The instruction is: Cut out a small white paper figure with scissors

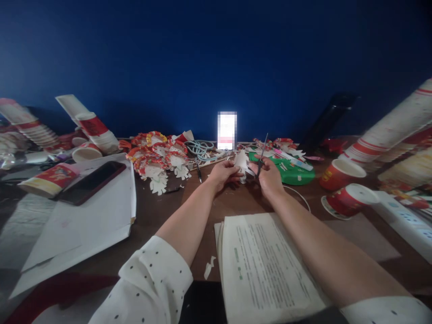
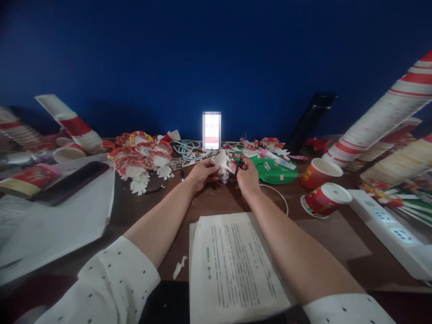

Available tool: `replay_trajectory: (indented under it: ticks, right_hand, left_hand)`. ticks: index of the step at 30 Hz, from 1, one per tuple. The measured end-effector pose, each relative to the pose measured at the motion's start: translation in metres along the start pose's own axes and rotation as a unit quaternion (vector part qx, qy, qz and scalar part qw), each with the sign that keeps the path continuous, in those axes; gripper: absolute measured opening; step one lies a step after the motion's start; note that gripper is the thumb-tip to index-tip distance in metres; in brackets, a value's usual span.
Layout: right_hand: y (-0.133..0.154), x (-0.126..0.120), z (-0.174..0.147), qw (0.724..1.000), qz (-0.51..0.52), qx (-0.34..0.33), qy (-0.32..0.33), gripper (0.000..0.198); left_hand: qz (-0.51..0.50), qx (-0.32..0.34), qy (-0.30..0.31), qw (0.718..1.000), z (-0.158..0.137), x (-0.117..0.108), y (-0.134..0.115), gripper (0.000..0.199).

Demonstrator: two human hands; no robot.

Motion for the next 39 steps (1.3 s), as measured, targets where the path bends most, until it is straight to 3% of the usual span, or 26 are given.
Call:
replay_trajectory:
  ticks: [12,18,26,31,39]
  right_hand:
    - [-0.002,0.000,-0.001,0.999,-0.035,0.028,0.025,0.060]
    - [-0.001,0.001,-0.002,0.998,-0.046,0.025,0.040,0.063]
    - [0.004,-0.001,0.001,0.996,-0.081,0.024,0.005,0.060]
    - [0.002,0.002,0.000,0.997,-0.057,0.034,0.042,0.059]
    - [-0.002,0.004,0.000,0.994,-0.081,0.044,0.053,0.060]
  left_hand:
    - [0.090,-0.012,0.003,0.996,0.001,0.002,0.003,0.018]
    - [0.086,0.001,0.003,0.996,0.005,0.000,0.004,0.020]
    - [0.105,0.018,0.004,0.994,0.005,-0.001,0.003,0.022]
    - [0.105,0.062,-0.021,0.992,0.006,-0.008,0.000,0.018]
    - [0.069,0.046,-0.033,0.996,0.014,-0.015,0.003,0.017]
Point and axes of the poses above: each hand's wrist, its own z-axis towards the middle knuckle, its own x-axis out of the palm, y = z × x, the point moved 4 cm from there along z, towards the middle knuckle, and after that the axes turned 14 degrees about y, right-handed, at the moved point
